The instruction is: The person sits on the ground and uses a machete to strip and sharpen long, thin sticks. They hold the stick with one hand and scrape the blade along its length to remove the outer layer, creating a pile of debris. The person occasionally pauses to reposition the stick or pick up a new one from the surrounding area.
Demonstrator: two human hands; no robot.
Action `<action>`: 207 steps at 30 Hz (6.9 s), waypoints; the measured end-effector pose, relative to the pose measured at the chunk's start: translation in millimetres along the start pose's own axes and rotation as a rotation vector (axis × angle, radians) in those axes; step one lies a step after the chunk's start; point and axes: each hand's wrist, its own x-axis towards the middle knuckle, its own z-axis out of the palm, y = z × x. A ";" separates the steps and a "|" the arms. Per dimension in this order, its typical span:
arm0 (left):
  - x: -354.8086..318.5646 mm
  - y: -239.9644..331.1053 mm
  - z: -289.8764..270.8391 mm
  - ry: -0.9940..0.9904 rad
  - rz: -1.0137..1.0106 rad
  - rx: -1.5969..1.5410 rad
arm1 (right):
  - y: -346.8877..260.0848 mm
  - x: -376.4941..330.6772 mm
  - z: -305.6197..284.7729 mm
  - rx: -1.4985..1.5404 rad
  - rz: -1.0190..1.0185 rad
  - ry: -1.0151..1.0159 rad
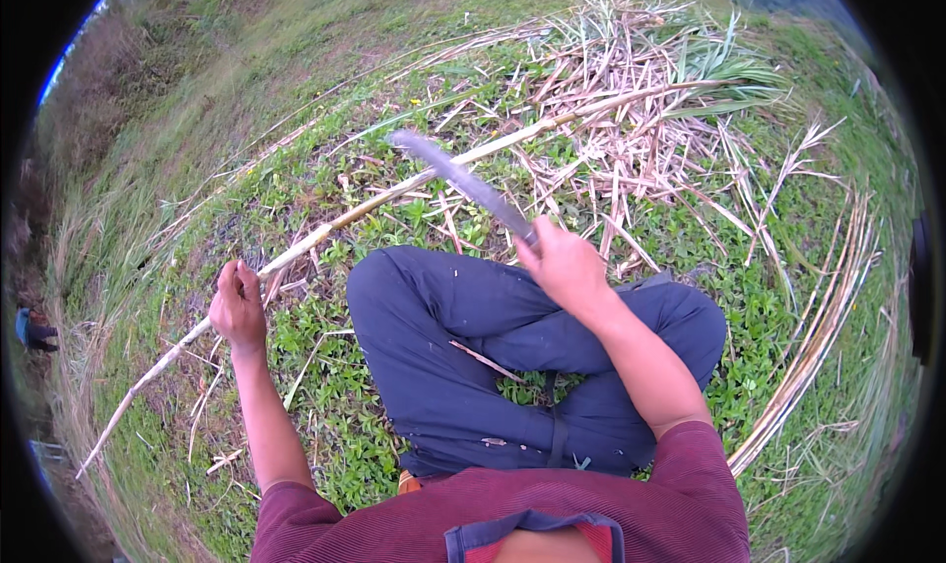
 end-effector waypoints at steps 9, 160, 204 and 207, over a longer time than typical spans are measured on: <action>-6.8 -22.6 -8.1 -0.212 -0.222 0.033 | 113.4 45.6 -19.0 -0.074 0.517 0.237; 105.5 151.6 51.6 -1.121 -0.504 -0.965 | 91.1 67.0 -63.6 -0.074 0.246 0.454; 49.0 107.2 42.6 -1.580 -0.983 -1.443 | 4.0 4.4 7.7 -0.209 -0.296 0.108; 60.4 115.6 43.7 -1.598 -0.913 -1.250 | 18.6 10.6 9.5 -0.245 -0.164 0.139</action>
